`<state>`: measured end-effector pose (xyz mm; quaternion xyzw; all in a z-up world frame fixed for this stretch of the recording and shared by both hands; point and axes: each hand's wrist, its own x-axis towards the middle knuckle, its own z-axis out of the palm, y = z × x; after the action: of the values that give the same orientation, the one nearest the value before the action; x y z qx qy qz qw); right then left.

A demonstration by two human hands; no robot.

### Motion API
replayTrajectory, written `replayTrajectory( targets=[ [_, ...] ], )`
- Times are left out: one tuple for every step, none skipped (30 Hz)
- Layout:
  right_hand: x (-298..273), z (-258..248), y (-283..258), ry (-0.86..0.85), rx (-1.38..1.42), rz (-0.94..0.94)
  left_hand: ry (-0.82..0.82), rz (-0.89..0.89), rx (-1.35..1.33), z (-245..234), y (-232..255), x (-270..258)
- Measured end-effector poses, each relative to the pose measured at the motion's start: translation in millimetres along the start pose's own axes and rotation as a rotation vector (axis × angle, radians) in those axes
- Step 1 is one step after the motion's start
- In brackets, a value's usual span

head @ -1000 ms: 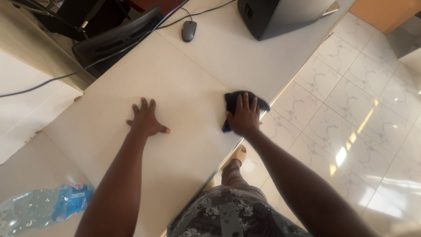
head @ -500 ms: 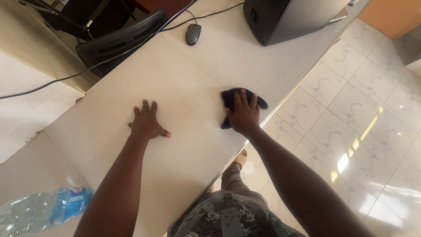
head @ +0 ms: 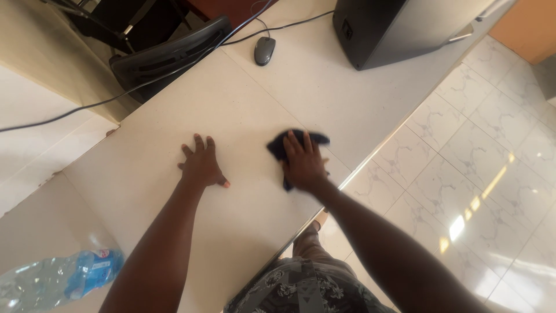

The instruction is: Wiping down a countertop using a cleaning cloth and a spray bottle of solution.

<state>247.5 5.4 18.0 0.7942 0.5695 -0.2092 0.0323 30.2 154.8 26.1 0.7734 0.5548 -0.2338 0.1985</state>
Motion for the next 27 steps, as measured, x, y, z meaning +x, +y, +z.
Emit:
replayTrajectory(
  targets=[
    [19.1, 8.3, 16.7, -0.006, 0.001, -0.011, -0.003, -0.011, -0.002, 0.9, -0.3, 0.3],
    [38.4, 16.7, 32.9, 0.098, 0.024, -0.083, 0.007, 0.0, 0.002, 1.8, -0.6, 0.6],
    [57.3, 25.4, 49.7, 0.204, 0.049, -0.147, 0.018, 0.017, 0.01, 2.3, 0.1, 2.0],
    [53.1, 19.6, 47.3, 0.2, 0.052, -0.151, 0.015, 0.011, 0.01, 2.4, -2.9, -1.4],
    [49.9, 10.7, 49.0, 0.206, 0.086, -0.094, 0.015, 0.01, 0.006, 1.3, -1.6, -1.7],
    [47.3, 1.6, 50.3, 0.213, 0.12, -0.038, 0.015, 0.009, 0.001, -0.2, -0.5, -1.6],
    [39.9, 6.4, 52.5, 0.214, 0.116, -0.038, 0.016, 0.01, -0.003, -1.3, 2.2, -2.1],
    [32.9, 11.3, 54.0, 0.263, 0.099, -0.017, 0.001, 0.01, 0.003, -2.8, 4.4, -2.2],
    [27.6, 17.7, 50.8, 0.31, 0.088, -0.006, -0.014, -0.001, 0.01, -4.5, 1.3, -4.1],
    [22.0, 25.9, 49.0, 0.308, 0.089, -0.017, -0.013, -0.012, 0.007, -6.3, 2.0, -2.3],
    [15.0, 35.1, 47.7, 0.344, 0.062, 0.0, -0.04, -0.015, 0.013, -6.7, 2.7, -1.2],
    [7.6, 44.4, 46.8, 0.38, 0.035, 0.016, -0.066, -0.019, 0.019, -6.9, 3.7, -0.3],
    [3.5, 45.2, 42.9, 0.371, 0.033, 0.007, -0.073, -0.028, 0.012, 1.8, -0.4, 9.8],
    [-0.8, 45.6, 39.3, 0.349, 0.023, 0.021, -0.029, -0.012, -0.079, 10.5, -4.4, 19.6],
    [1.7, 43.8, 33.6, 0.34, 0.018, 0.036, 0.029, 0.005, -0.164, 12.5, -9.5, 34.5],
    [5.2, 39.7, 29.9, 0.346, 0.02, 0.028, 0.037, -0.001, -0.165, 4.9, -13.7, 36.5],
    [6.8, 35.0, 29.8, 0.307, -0.011, 0.019, 0.067, -0.027, -0.14, -1.2, -14.2, 38.8],
    [8.5, 30.6, 29.7, 0.269, -0.043, 0.01, 0.098, -0.054, -0.116, -7.1, -14.7, 41.3],
    [13.5, 30.9, 31.0, 0.265, -0.047, 0.004, 0.096, -0.059, -0.121, -14.4, -17.5, 41.3],
    [18.7, 31.4, 31.8, 0.259, -0.051, -0.031, 0.102, -0.098, -0.131, -21.6, -20.9, 41.6],
    [29.5, 29.9, 31.8, 0.26, -0.056, -0.071, 0.116, -0.139, -0.142, -32.2, -25.2, 45.0],
    [37.8, 24.5, 30.1, 0.264, -0.06, -0.082, 0.122, -0.146, -0.149, -37.6, -28.2, 48.8],
    [44.6, 20.2, 28.1, 0.234, -0.075, -0.105, 0.063, -0.153, -0.2, -42.2, -31.4, 51.7],
    [51.8, 16.0, 26.2, 0.204, -0.09, -0.127, 0.005, -0.158, -0.25, -46.7, -34.6, 54.9],
    [58.8, 12.0, 23.1, 0.201, -0.09, -0.132, 0.004, -0.163, -0.252, -46.2, -35.3, 60.9],
    [66.0, 8.2, 20.0, 0.187, -0.089, -0.15, -0.016, -0.164, -0.237, -45.6, -36.0, 67.2],
    [73.9, 3.6, 18.1, 0.177, -0.089, -0.163, -0.034, -0.16, -0.22, -46.1, -34.8, 75.4]
  ],
)
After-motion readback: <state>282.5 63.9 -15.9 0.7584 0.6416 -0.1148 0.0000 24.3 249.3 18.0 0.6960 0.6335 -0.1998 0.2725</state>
